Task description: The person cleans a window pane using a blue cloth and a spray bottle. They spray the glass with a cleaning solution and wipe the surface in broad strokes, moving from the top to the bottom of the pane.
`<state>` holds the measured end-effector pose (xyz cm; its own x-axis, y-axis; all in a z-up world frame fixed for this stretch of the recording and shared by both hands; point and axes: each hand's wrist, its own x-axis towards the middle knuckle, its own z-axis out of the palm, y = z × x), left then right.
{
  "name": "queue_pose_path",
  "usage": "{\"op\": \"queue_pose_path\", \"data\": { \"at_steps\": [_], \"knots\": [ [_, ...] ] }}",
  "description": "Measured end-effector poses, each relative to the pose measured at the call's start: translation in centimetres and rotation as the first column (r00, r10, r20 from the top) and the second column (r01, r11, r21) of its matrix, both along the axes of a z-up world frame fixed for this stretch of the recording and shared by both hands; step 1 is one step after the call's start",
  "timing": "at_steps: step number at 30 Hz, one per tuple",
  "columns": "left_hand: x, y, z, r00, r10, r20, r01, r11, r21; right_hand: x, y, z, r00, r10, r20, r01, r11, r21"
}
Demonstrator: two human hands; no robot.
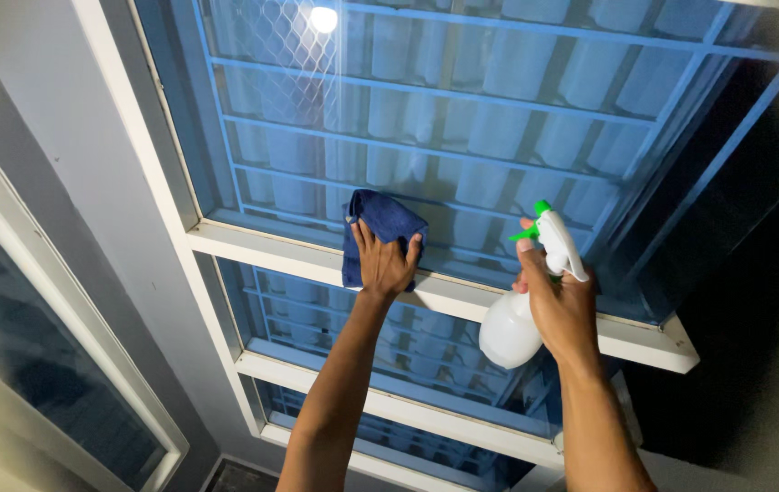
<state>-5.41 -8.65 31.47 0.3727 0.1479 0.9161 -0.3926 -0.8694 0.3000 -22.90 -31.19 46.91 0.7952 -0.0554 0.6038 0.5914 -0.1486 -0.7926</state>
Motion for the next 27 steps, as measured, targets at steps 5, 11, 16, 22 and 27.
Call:
{"op": "queue_pose_path", "data": {
  "at_steps": [5,11,16,22,27],
  "knots": [
    [0.8,1.5,3.3,0.981,0.069,-0.181,-0.057,0.996,0.070,0.3,1.6,0.3,0.999,0.002,-0.034,-0.002,1.000,0.008],
    [1.6,5.5,6.1,0.978,0.083,-0.190,-0.090,0.996,-0.028,0.6,2.9,2.1,0.978,0.191,-0.085,-0.182,0.978,0.103],
    [1.1,7.8,2.7,0.982,0.111,-0.155,-0.108,0.994,0.029,2.2,5.1,3.1,0.904,0.395,-0.161,-0.333,0.890,0.313],
    [0.6,9.1,-0.2,0.968,0.117,-0.220,-0.110,0.993,0.047,3.5,9.1,4.2,0.891,0.435,-0.128,-0.365,0.855,0.368],
    [0.0,9.2,-0.3,0.996,0.019,-0.086,-0.016,0.999,0.035,4.5,11.0,4.4,0.960,0.273,-0.060,-0.255,0.943,0.214]
  ]
}}
